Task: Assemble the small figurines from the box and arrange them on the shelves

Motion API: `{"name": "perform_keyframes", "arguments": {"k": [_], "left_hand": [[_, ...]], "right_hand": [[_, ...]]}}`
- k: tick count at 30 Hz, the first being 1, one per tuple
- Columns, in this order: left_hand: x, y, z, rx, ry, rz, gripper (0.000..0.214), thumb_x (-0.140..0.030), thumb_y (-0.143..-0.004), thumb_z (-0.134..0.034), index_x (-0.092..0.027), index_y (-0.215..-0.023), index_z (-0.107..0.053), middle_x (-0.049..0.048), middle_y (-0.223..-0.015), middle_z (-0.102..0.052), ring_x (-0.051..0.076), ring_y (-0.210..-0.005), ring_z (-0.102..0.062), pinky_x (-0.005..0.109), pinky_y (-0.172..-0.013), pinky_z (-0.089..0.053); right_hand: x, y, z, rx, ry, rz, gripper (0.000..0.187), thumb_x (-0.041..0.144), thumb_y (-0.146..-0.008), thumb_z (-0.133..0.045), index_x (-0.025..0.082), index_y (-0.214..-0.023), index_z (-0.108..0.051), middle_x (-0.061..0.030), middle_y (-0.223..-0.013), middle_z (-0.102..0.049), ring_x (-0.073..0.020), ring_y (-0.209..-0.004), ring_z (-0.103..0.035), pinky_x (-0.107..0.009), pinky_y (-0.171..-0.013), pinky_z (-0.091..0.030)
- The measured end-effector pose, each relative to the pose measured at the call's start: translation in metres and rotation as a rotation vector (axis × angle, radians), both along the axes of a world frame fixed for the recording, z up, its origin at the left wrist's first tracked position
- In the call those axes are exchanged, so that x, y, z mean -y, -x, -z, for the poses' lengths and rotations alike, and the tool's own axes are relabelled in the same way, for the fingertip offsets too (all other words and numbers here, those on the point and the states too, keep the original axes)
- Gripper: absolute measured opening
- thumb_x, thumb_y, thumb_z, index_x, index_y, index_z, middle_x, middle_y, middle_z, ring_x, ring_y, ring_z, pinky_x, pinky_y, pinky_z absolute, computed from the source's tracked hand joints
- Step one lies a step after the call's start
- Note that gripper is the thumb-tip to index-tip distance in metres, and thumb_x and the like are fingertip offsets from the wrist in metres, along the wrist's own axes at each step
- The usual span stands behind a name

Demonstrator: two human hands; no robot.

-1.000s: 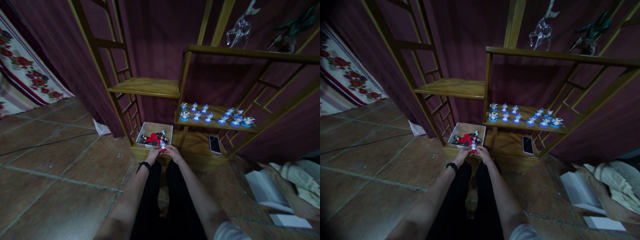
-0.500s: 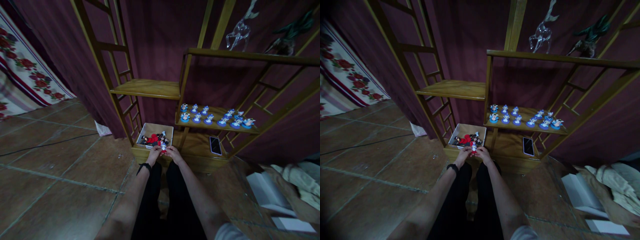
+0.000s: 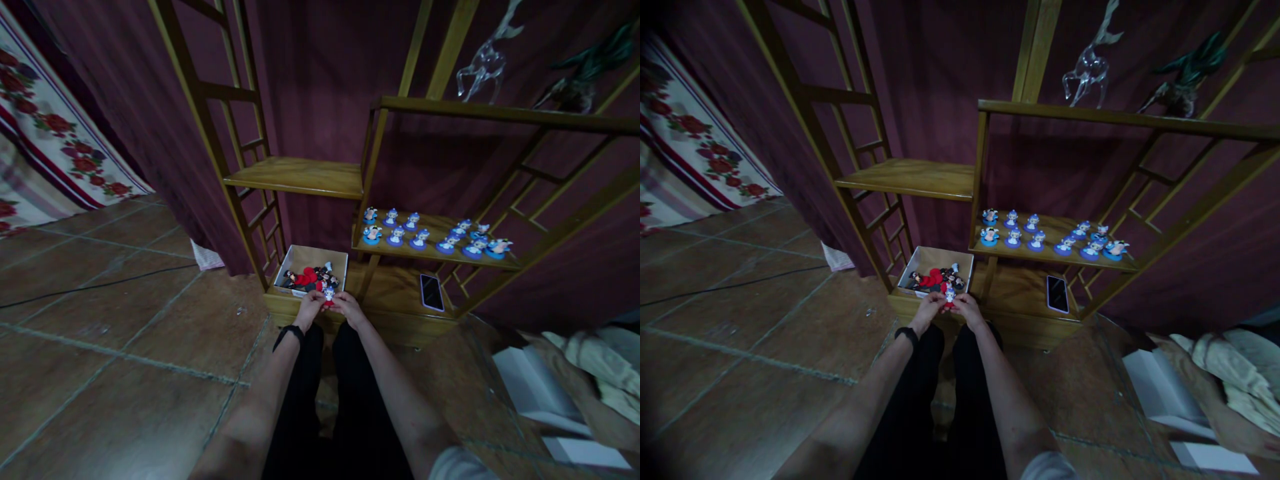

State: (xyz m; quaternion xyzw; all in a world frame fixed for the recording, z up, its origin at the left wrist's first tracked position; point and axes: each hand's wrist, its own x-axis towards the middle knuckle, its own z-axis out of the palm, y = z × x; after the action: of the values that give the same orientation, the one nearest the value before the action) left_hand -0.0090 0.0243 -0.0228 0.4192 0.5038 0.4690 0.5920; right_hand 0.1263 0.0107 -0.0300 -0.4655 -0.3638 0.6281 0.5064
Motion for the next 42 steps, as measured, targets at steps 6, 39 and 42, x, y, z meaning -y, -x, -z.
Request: {"name": "perform_keyframes", "arguments": {"k": [6,39,42], "left_hand": [[0.002,-0.001,-0.005,-0.019,-0.014,0.009,0.014,-0.019,-0.064,-0.066,-0.015,-0.071,-0.055,-0.0034,-0.052,-0.056,0.009,-0.047,-0.054,0.019,-0.048,-0.04],[0.016,-0.008,-0.023,-0.46,-0.29,0.095,0.032,-0.015,-0.062,-0.068,-0.018,-0.093,-0.063,0.0051,-0.086,-0.066,0.019,-0.082,-0.06,0.028,-0.076,-0.046],[0.023,-0.009,-0.027,-0.598,-0.311,0.087,0.033,-0.019,-0.066,-0.067,-0.02,-0.098,-0.062,0.0089,-0.1,-0.064,0.022,-0.092,-0.059,0.028,-0.079,-0.043]], "right_hand": [[-0.002,-0.001,0.004,0.007,0.017,0.016,0.026,0.035,-0.06,-0.071,0.019,-0.074,-0.058,0.0,-0.075,-0.065,-0.012,-0.065,-0.062,-0.03,-0.069,-0.052],[0.003,-0.005,-0.005,-0.075,-0.055,-0.027,0.034,0.033,-0.055,-0.074,0.02,-0.084,-0.062,-0.0009,-0.085,-0.067,-0.0151,-0.079,-0.061,-0.03,-0.077,-0.048],[0.004,-0.004,-0.005,-0.04,-0.044,0.0,0.035,0.034,-0.055,-0.074,0.021,-0.085,-0.061,-0.0012,-0.087,-0.067,-0.0159,-0.082,-0.061,-0.03,-0.076,-0.047]]}}
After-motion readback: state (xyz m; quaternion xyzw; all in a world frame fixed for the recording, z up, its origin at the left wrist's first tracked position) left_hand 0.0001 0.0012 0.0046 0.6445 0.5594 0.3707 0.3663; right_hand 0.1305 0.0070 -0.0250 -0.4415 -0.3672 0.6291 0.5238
